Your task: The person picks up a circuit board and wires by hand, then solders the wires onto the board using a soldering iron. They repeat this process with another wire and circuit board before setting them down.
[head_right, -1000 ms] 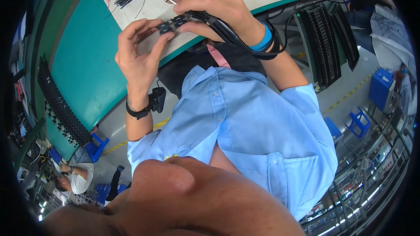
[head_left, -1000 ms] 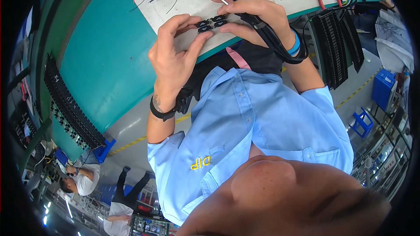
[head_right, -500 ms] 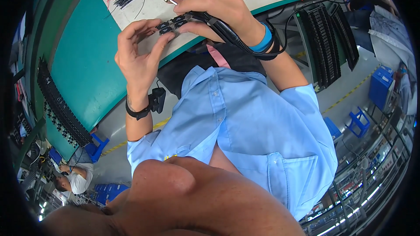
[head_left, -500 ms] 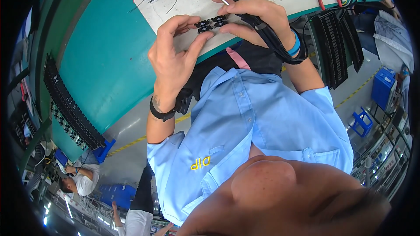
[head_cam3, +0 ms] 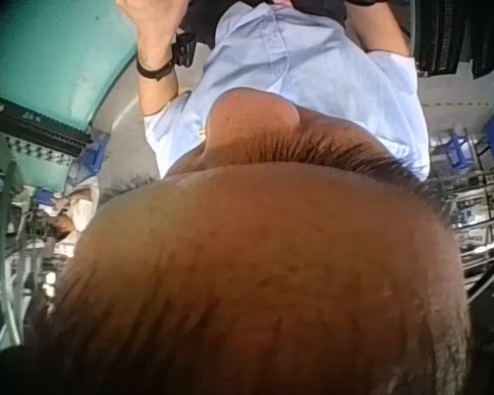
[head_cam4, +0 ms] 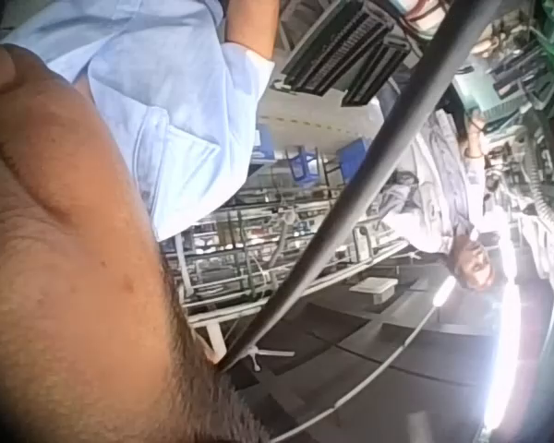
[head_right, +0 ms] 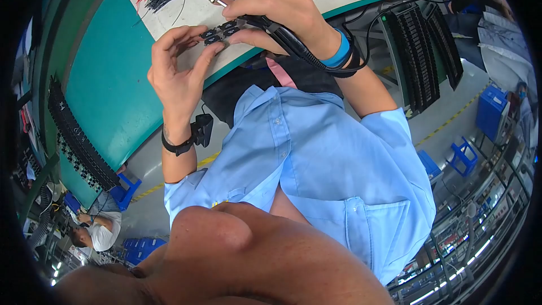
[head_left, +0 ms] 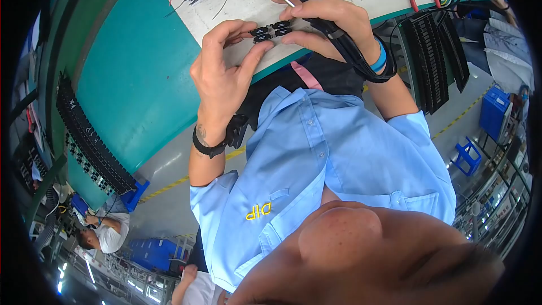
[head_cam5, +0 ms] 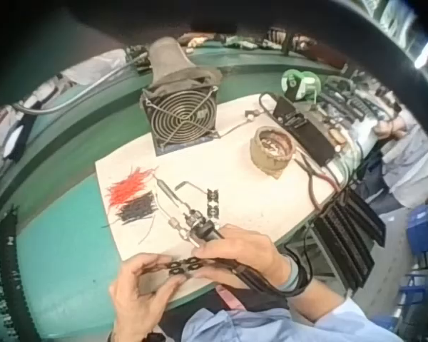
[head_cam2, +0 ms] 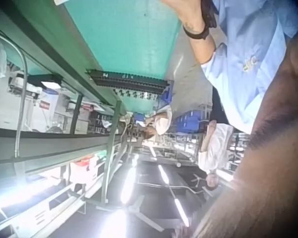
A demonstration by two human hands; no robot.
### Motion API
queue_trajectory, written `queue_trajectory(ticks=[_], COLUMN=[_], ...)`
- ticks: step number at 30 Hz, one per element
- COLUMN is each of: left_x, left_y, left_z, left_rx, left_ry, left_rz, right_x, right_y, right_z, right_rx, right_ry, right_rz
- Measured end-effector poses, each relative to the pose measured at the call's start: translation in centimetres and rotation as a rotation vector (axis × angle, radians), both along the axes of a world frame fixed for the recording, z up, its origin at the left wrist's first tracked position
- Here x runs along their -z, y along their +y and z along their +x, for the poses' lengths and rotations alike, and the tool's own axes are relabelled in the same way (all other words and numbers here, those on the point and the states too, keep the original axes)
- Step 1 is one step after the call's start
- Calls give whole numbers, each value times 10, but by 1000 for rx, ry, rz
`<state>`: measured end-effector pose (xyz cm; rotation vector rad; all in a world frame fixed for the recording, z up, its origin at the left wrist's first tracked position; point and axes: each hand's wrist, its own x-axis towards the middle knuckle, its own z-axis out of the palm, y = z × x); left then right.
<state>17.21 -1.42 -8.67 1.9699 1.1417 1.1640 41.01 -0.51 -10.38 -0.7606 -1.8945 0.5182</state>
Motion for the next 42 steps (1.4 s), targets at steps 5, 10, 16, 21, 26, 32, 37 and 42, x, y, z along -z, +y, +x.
queue_trajectory(ticks=[5, 10, 16, 21, 26, 32, 37, 42], left_x=[-2, 0, 0, 0, -2, 0, -4, -3], left_y=[0, 0, 0, 0, 1, 3, 4, -1], left_z=[0, 0, 0, 0, 0, -3, -3, -6], left_rx=[-5, -4, -7, -10, 9, 15, 1, 48], left_ry=[19, 9, 13, 20, -35, -114, -51, -61], left_rz=[-2, 7, 2, -7, -35, -105, -75, -94], right_x=[1, 2, 2, 2, 1, -4, -1, 2], right_y=[0, 0, 0, 0, 1, -1, 1, 3], right_z=[0, 0, 0, 1, 0, -3, -3, -3], right_rx=[-7, -16, -22, -22, -27, -1, 15, 7], right_ry=[9, 23, 23, 27, 16, -15, 7, 23], right_rz=[-7, -5, -11, -7, -5, 41, 64, 102])
